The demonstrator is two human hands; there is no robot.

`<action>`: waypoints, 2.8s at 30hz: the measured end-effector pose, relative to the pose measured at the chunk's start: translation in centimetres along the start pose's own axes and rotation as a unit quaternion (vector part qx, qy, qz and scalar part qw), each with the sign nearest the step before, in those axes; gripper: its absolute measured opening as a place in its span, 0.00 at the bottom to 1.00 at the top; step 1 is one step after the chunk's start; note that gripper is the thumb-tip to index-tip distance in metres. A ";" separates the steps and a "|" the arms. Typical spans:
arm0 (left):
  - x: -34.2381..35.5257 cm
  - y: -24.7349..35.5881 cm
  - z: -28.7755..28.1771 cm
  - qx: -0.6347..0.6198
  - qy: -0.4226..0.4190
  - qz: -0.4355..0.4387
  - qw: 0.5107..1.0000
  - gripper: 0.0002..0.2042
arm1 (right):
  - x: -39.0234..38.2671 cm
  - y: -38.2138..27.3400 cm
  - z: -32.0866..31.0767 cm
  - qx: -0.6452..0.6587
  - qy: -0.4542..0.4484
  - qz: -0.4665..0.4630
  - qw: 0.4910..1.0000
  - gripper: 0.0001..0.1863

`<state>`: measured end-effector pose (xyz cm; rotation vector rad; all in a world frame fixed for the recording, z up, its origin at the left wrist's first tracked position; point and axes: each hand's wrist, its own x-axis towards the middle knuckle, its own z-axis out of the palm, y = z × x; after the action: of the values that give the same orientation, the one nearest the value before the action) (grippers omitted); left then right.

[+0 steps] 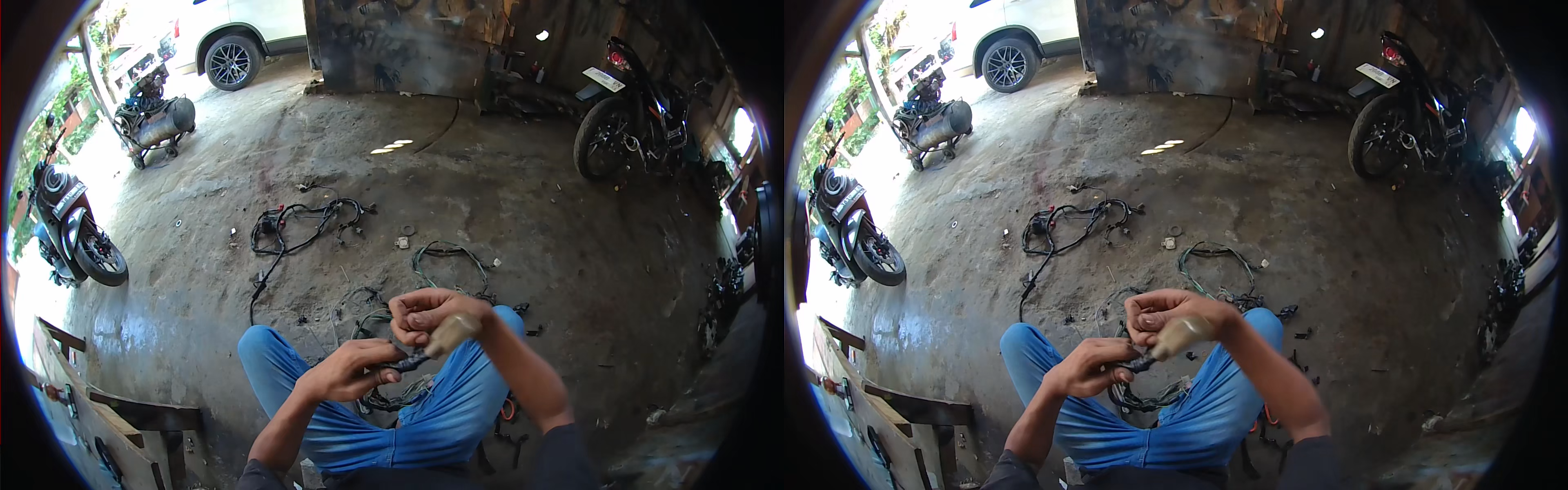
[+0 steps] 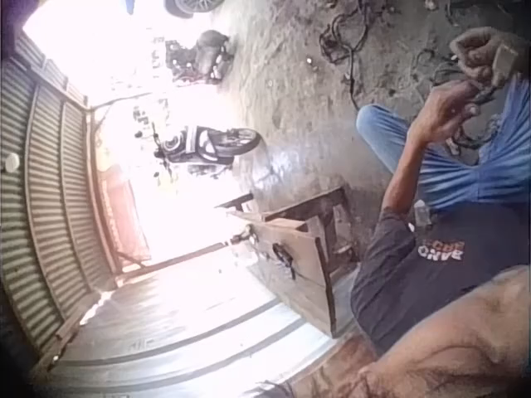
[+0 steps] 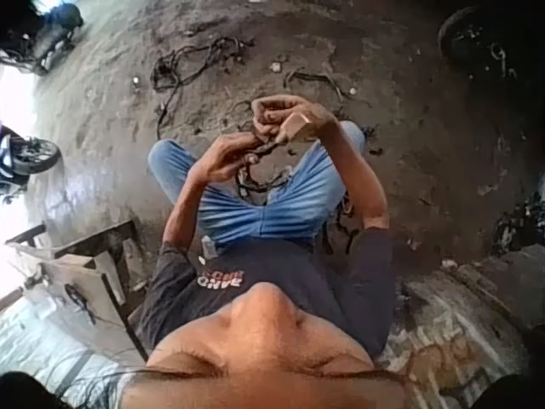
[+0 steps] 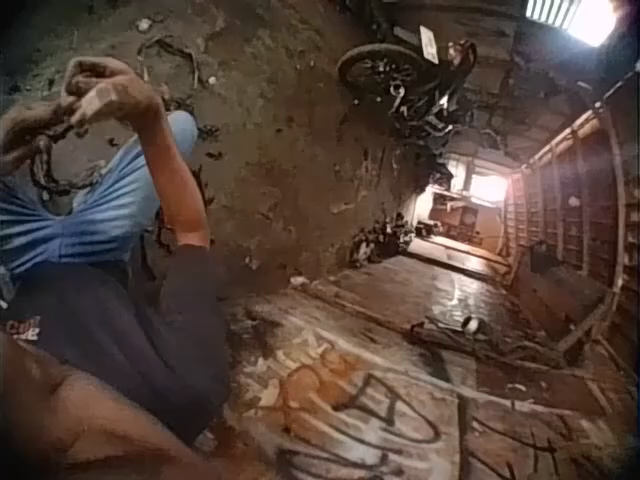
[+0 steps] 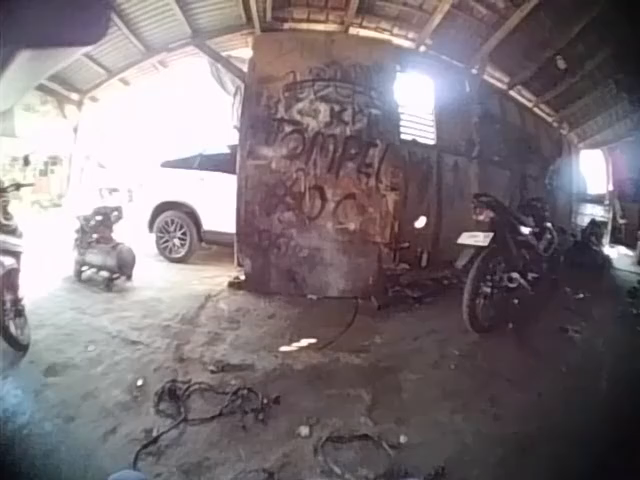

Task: Inspecting and repairing a motorcycle electrical wiring harness.

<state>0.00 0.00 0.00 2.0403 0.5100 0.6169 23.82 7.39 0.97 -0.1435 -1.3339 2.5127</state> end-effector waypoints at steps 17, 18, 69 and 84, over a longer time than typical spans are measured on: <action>0.1 0.2 2.1 0.202 -0.003 -0.086 0.976 0.15 | -1.7 0.6 6.6 -0.411 0.363 -0.051 0.835 0.00; 0.3 0.7 1.4 0.202 -0.001 -0.083 0.976 0.15 | -2.4 -0.4 5.1 -0.342 0.363 -0.076 0.863 0.01; -0.6 -6.3 1.1 0.014 0.443 -0.201 0.874 0.10 | -0.2 7.1 7.3 -0.421 0.375 -0.007 0.825 0.06; -1.3 -5.7 -1.4 0.110 0.473 -0.146 0.862 0.11 | -1.2 9.6 10.6 -0.565 0.296 -0.005 0.770 0.11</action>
<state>-2.49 3.01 -4.60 1.6814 1.4861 1.4159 20.57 -6.43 -0.97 -1.0394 -2.2255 1.0885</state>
